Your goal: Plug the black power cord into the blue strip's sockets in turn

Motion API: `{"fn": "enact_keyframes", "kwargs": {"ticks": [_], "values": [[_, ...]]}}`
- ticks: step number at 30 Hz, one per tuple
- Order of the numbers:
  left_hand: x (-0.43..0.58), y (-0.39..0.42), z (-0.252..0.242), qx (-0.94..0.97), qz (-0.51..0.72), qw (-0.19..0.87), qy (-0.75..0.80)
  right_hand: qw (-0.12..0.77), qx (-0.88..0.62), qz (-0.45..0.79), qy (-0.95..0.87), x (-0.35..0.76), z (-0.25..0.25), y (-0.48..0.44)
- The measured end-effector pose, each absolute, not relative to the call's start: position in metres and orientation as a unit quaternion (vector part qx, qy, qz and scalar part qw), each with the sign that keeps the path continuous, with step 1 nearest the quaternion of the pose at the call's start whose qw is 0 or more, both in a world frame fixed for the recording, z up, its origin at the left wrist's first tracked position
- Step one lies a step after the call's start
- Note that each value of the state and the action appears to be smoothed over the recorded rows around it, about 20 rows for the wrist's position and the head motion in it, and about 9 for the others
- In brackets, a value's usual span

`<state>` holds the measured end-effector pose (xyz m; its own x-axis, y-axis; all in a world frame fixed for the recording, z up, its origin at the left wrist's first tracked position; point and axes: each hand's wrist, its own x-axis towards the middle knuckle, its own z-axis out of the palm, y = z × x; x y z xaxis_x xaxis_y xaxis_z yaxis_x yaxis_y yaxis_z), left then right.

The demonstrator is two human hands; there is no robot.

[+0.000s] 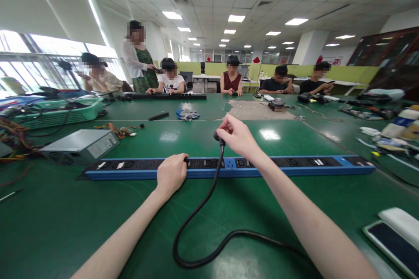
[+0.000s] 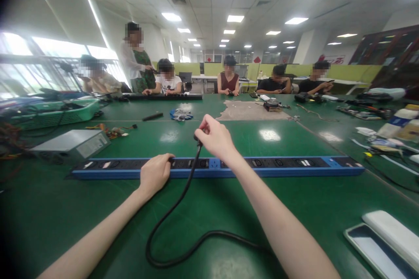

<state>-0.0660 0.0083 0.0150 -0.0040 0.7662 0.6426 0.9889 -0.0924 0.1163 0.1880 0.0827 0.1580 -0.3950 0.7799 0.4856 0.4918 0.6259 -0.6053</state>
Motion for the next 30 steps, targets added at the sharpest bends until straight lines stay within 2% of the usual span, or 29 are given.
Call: {"fn": "enact_keyframes", "kwargs": {"ticks": [5,9,12,19,25,30], "values": [[-0.067,0.009,0.014,-0.678,-0.287,0.193,-0.649,0.343,-0.448,0.223,-0.795,0.248,0.117,0.095],[-0.065,0.01,0.013,-0.676,-0.28,0.191,-0.654,0.297,-0.436,0.219,-0.821,0.251,0.091,0.101],[-0.064,0.01,0.013,-0.676,-0.278,0.189,-0.656,0.268,-0.427,0.213,-0.837,0.239,0.086,0.096],[-0.068,0.011,0.012,-0.68,-0.277,0.181,-0.654,0.219,-0.478,0.11,-0.844,0.227,0.087,0.084],[-0.029,-0.001,0.019,-0.762,-0.304,0.192,-0.538,0.222,-0.488,0.129,-0.834,0.228,0.084,0.084],[0.022,-0.016,0.017,-0.829,-0.259,0.139,-0.475,0.246,-0.462,0.173,-0.834,0.231,0.079,0.088]]}}
